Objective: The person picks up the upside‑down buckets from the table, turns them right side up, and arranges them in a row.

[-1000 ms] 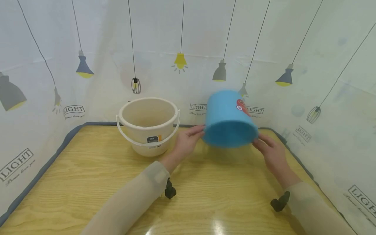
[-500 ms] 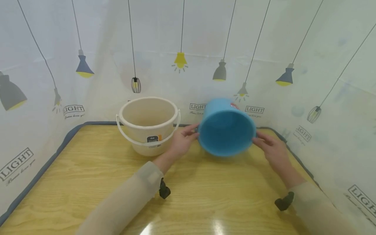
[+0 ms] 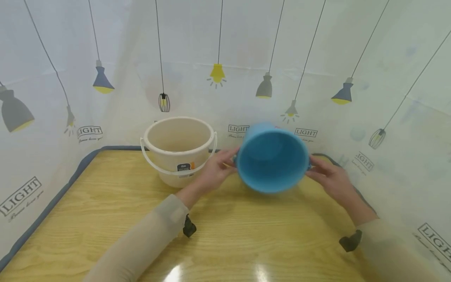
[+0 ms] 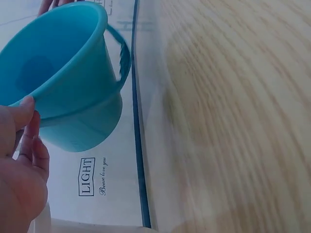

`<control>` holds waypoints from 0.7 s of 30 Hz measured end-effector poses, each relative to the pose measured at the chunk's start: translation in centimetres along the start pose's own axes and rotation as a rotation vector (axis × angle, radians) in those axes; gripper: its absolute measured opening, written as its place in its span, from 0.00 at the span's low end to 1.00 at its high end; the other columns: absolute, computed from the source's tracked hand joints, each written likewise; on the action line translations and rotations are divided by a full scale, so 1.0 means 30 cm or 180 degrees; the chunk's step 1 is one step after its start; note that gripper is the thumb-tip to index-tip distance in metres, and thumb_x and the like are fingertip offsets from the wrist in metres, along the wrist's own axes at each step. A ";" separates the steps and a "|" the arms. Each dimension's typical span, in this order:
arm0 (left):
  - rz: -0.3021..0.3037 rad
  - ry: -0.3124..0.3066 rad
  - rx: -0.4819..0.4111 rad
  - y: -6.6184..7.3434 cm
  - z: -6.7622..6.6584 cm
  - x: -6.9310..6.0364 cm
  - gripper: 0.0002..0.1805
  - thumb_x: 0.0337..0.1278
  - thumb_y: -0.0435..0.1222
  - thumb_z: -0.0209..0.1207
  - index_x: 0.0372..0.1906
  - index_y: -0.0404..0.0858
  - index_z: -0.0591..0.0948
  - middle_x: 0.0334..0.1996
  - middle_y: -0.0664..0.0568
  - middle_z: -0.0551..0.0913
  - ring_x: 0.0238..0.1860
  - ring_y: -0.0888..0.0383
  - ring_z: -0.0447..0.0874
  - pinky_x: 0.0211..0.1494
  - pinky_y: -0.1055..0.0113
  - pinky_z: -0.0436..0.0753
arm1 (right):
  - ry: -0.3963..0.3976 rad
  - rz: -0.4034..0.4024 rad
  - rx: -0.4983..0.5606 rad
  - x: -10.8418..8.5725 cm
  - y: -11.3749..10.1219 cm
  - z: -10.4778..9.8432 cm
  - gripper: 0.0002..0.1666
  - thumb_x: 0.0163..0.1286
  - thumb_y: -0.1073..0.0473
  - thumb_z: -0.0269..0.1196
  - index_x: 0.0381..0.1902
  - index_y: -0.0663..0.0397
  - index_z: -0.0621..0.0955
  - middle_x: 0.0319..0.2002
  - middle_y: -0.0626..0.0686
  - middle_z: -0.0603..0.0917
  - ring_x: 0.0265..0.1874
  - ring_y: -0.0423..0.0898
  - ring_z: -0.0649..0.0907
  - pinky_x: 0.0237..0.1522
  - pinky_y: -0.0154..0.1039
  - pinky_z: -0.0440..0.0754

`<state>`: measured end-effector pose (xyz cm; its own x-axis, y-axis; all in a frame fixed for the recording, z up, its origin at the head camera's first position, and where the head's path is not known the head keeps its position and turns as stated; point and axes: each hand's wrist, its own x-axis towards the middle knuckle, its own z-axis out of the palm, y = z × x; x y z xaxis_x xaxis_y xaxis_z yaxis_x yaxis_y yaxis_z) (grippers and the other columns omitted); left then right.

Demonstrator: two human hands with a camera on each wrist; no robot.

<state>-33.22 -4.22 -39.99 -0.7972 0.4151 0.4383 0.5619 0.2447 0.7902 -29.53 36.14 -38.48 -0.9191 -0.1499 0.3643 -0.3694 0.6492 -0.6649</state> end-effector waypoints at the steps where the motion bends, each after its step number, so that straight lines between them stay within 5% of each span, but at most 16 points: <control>1: 0.0011 -0.0009 0.0069 0.002 -0.004 0.000 0.42 0.71 0.29 0.69 0.84 0.57 0.70 0.72 0.51 0.80 0.55 0.52 0.87 0.59 0.61 0.89 | -0.0033 -0.0004 -0.0038 0.001 -0.001 -0.005 0.35 0.78 0.54 0.72 0.80 0.35 0.76 0.66 0.46 0.89 0.52 0.21 0.86 0.52 0.21 0.83; 5: 0.0100 -0.0051 0.0247 0.012 -0.020 0.001 0.43 0.71 0.31 0.70 0.85 0.54 0.68 0.75 0.48 0.77 0.53 0.51 0.86 0.54 0.62 0.85 | -0.0147 -0.0012 -0.0012 0.003 -0.006 -0.023 0.37 0.79 0.51 0.71 0.82 0.32 0.74 0.73 0.53 0.84 0.55 0.20 0.83 0.55 0.20 0.82; 9: 0.0182 -0.0145 0.0153 0.020 -0.034 0.000 0.43 0.71 0.33 0.70 0.86 0.51 0.67 0.77 0.45 0.74 0.58 0.48 0.83 0.58 0.56 0.85 | -0.0258 -0.0134 0.0216 0.005 -0.009 -0.039 0.37 0.81 0.56 0.69 0.83 0.37 0.73 0.74 0.48 0.83 0.58 0.22 0.84 0.57 0.22 0.84; 15: 0.0398 -0.0419 -0.0466 0.032 -0.046 0.004 0.43 0.74 0.31 0.67 0.88 0.50 0.63 0.87 0.54 0.64 0.86 0.49 0.66 0.86 0.44 0.71 | -0.0441 -0.0206 0.0594 0.006 -0.007 -0.059 0.36 0.84 0.61 0.64 0.85 0.43 0.70 0.76 0.34 0.79 0.66 0.25 0.80 0.63 0.23 0.82; 21: 0.0272 -0.0519 -0.0744 0.039 -0.042 0.014 0.41 0.82 0.37 0.61 0.88 0.64 0.58 0.87 0.67 0.62 0.84 0.49 0.70 0.82 0.52 0.77 | -0.0475 -0.0118 0.0649 0.008 -0.021 -0.052 0.36 0.88 0.57 0.59 0.87 0.36 0.65 0.84 0.44 0.71 0.72 0.22 0.73 0.67 0.21 0.76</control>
<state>-33.17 -4.87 -38.35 -0.6927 0.5653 0.4479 0.5443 0.0024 0.8389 -29.31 36.85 -36.96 -0.9089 -0.2889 0.3006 -0.4092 0.4797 -0.7762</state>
